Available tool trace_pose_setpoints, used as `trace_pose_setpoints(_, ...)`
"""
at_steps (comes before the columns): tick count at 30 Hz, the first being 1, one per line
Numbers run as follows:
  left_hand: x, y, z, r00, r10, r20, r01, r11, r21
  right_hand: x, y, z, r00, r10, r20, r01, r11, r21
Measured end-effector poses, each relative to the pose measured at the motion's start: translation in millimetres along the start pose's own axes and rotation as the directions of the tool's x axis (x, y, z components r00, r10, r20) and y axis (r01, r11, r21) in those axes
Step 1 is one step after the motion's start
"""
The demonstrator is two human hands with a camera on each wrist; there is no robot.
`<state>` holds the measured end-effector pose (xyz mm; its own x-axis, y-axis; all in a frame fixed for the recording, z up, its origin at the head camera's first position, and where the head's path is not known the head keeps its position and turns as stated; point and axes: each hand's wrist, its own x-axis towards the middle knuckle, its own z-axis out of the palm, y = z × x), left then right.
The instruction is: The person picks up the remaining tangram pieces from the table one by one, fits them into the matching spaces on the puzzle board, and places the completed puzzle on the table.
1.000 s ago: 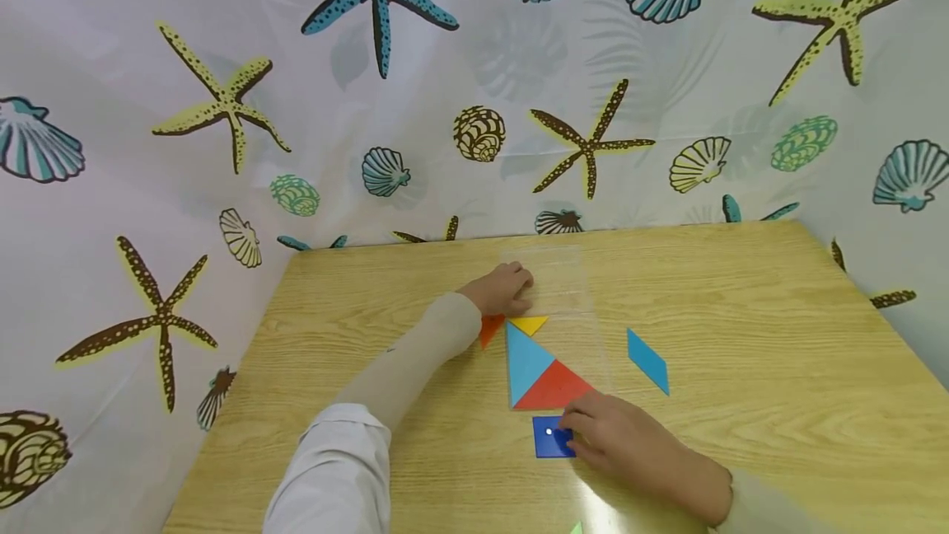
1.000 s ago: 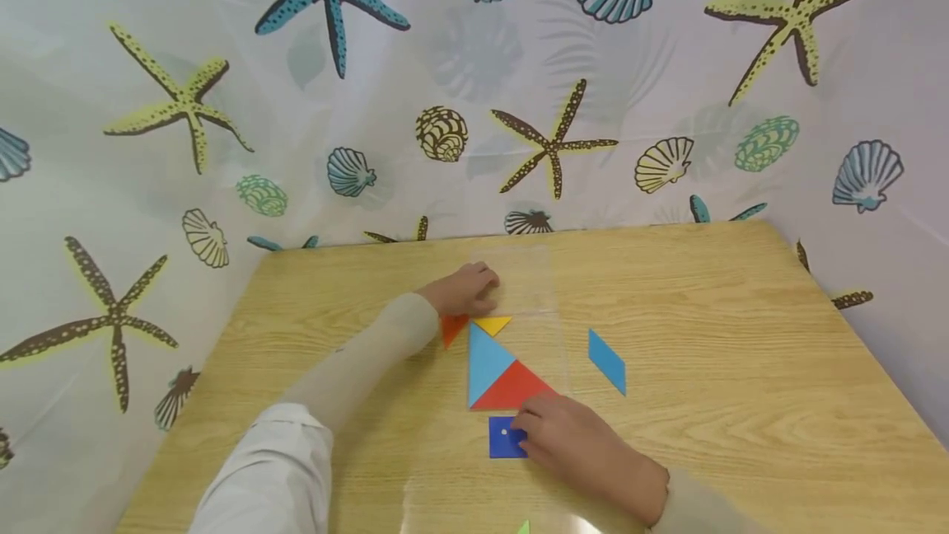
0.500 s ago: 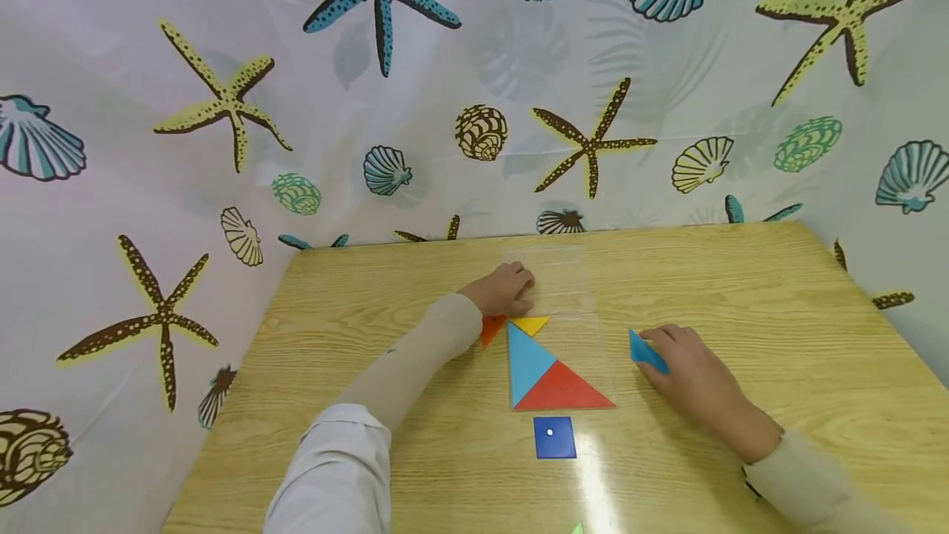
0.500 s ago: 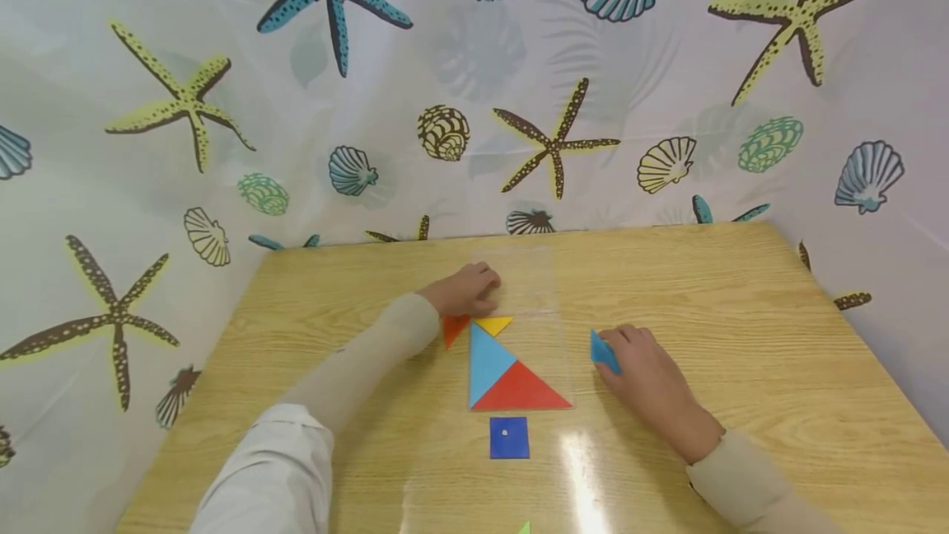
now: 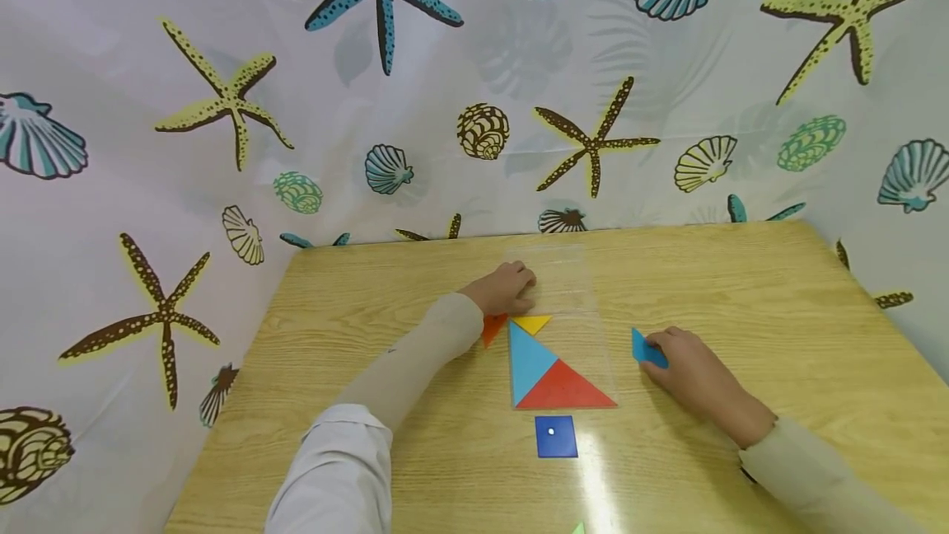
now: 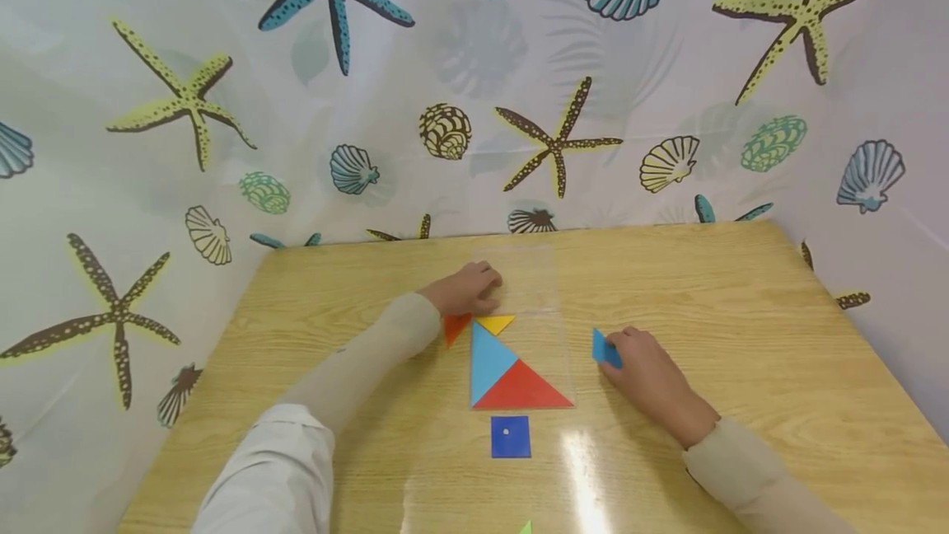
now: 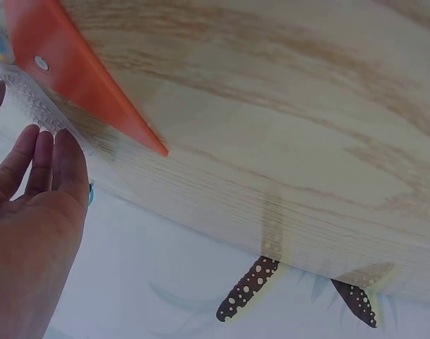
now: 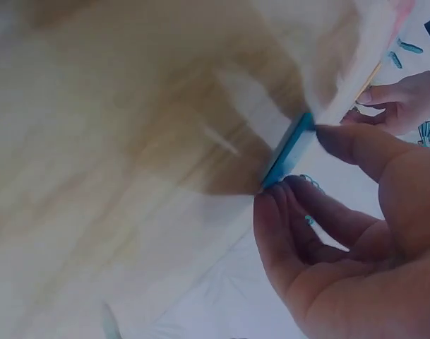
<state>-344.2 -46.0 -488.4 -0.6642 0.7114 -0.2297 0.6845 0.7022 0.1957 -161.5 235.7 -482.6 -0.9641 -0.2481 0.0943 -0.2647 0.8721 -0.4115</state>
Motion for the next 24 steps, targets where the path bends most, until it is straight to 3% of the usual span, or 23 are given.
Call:
trace_pose_setpoints(9,0.9,4.2,-0.6,1.0,-0.013,0.004,0.013,1.0,0.007,11.0,-4.1,-5.7,0.994,0.057,0.096,-0.058,0.998,0.002)
trace_pose_setpoints(15,1.4,4.7,0.3,1.0,-0.009,0.005,0.009,1.0,0.006,16.1,-0.8,-8.4,0.973,0.102,0.209,-0.12,0.99,0.074)
trace_pose_setpoints(24,-0.2,3.8,1.2,1.0,-0.015,-0.007,0.015,1.0,-0.009,16.7,0.5,-11.4,0.956,0.077,0.285,-0.124,0.981,0.152)
